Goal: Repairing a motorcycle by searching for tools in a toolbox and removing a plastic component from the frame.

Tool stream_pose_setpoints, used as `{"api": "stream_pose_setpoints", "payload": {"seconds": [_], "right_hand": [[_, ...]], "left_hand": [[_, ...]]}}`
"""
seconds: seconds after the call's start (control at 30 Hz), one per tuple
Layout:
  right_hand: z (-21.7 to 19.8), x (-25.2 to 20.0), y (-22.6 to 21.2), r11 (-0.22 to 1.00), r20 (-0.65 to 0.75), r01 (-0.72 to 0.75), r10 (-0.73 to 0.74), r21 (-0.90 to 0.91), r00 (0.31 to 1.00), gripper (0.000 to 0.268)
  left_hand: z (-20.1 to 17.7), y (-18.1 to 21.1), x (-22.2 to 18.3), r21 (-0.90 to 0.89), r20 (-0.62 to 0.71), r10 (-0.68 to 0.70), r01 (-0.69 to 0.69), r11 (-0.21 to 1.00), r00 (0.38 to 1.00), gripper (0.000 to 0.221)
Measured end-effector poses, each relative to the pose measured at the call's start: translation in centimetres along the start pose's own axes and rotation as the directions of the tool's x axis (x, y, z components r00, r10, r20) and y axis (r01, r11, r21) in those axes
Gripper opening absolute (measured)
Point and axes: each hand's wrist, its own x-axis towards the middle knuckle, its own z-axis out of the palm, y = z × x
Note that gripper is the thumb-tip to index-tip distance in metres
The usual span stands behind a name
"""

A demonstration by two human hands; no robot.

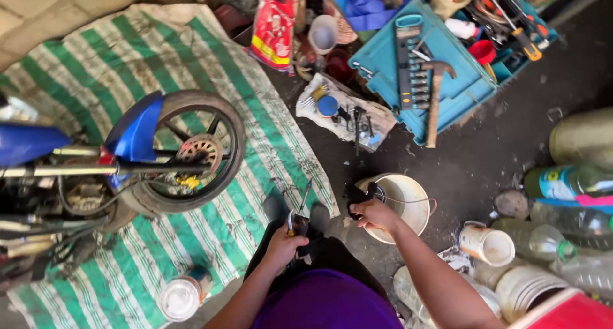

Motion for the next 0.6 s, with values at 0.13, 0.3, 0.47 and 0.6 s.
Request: {"api": "stream_pose_setpoints", "payload": {"seconds": [0.13,0.3,0.47,0.6], "right_hand": [[-2.1,-3.0,-1.8,0.999,-0.195,0.022,-0.031,-0.047,0.98,0.043],[-6.8,-1.3,-3.0,0.986,-0.302,0.008,-0.059,-0.166,0.952,0.053],[-13.3,-5.8,-9.4,0.997,-0.531,-0.039,-0.002,-0.066,0.847,0.046],[-20.5,-5.7,-10.4,0.986,-0.669,0.15,-0.159,-0.071,0.726,0.041]], "left_hand": [[-0.4,4.5,2.0,0.068,0.021,0.055,-0.057,0.996,0.998,0.029],[-1.0,9.3,8.6,0.127,0.071,0.087,-0.095,0.987,0.994,0.027],[-3.0,16.7,13.7,0.146,0.09,0.054,-0.067,0.987,0.994,0.037],[-4.7,19.7,18.6,0.068,0.036,0.069,-0.071,0.995,0.997,0.039]]}}
